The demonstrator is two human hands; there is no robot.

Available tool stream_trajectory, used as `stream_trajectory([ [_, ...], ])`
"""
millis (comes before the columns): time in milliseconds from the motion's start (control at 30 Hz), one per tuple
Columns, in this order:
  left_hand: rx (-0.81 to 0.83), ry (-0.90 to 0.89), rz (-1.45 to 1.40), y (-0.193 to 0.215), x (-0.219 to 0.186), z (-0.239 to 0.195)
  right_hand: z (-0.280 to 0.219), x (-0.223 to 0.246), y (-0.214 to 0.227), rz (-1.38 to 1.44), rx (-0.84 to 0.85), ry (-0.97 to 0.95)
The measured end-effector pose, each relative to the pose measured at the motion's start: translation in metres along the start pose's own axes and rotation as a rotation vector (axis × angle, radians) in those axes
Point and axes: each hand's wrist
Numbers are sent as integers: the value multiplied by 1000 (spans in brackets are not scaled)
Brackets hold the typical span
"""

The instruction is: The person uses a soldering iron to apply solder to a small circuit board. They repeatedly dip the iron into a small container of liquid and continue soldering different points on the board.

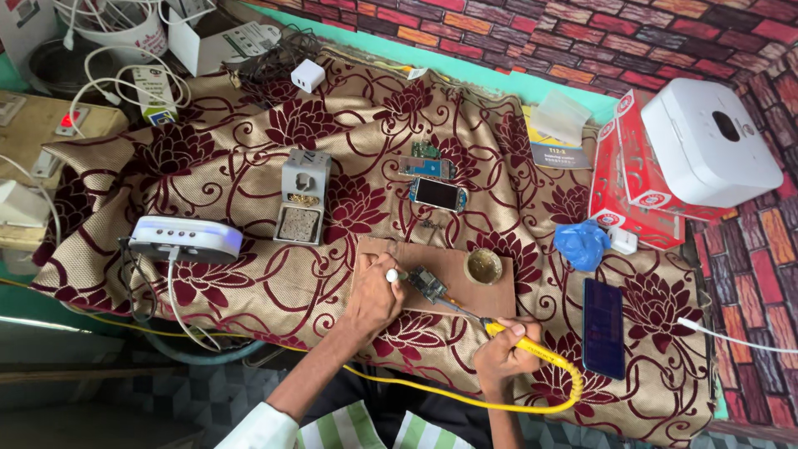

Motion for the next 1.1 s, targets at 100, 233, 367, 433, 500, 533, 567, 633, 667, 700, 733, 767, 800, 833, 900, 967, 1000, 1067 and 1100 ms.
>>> stream_trajectory([
  [100,-25,-117,7,-3,5,-6,2,-1,-1,-23,-14,-47],
  [233,74,-48,-64,-12,13,-11,8,-2,-2,-16,-18,-14],
  [367,20,-99,-58,-17,23,-17,9,0,-1,9,1,12],
  [433,-26,-122,-76,-21,28,-22,9,0,-1,-37,-10,-9],
  [500,0,-41,-70,-28,33,-22,11,0,-2,-34,-4,0],
  [533,14,-1,-67,-30,35,-22,12,1,-3,-10,9,19],
  [567,-23,-34,-58,-33,36,-23,14,0,-1,11,23,40],
  [633,-94,-96,-39,-36,38,-27,13,-1,0,10,10,59],
  [667,-94,-83,-60,-36,37,-29,11,-2,1,9,6,66],
  [700,-93,-75,-79,-35,37,-28,11,-2,0,26,14,53],
  [733,-92,-68,-99,-34,37,-27,10,-2,0,43,21,40],
  [767,-36,-73,-85,-31,35,-27,9,-3,1,57,29,22],
  [800,21,-79,-71,-28,33,-25,8,-4,0,31,26,44],
  [833,76,-85,-60,-26,31,-23,8,-6,1,3,23,68],
  [900,138,-68,-24,-22,25,-19,8,-8,3,-14,33,48],
  [967,165,-46,-15,-17,19,-15,8,-9,3,7,62,-39],
  [1000,163,-35,-26,-15,16,-13,8,-9,5,24,66,-25],
  [1067,186,-19,29,-13,15,-4,10,-9,3,69,70,8],
  [1100,220,-6,90,-14,14,-2,9,-8,2,71,55,1],
])
Point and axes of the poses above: each hand's wrist, its own z-axis towards the middle knuckle, its own y-axis out of the back of the hand, x = y × z, and after that the axes turned 7 degrees about -z, right-handed
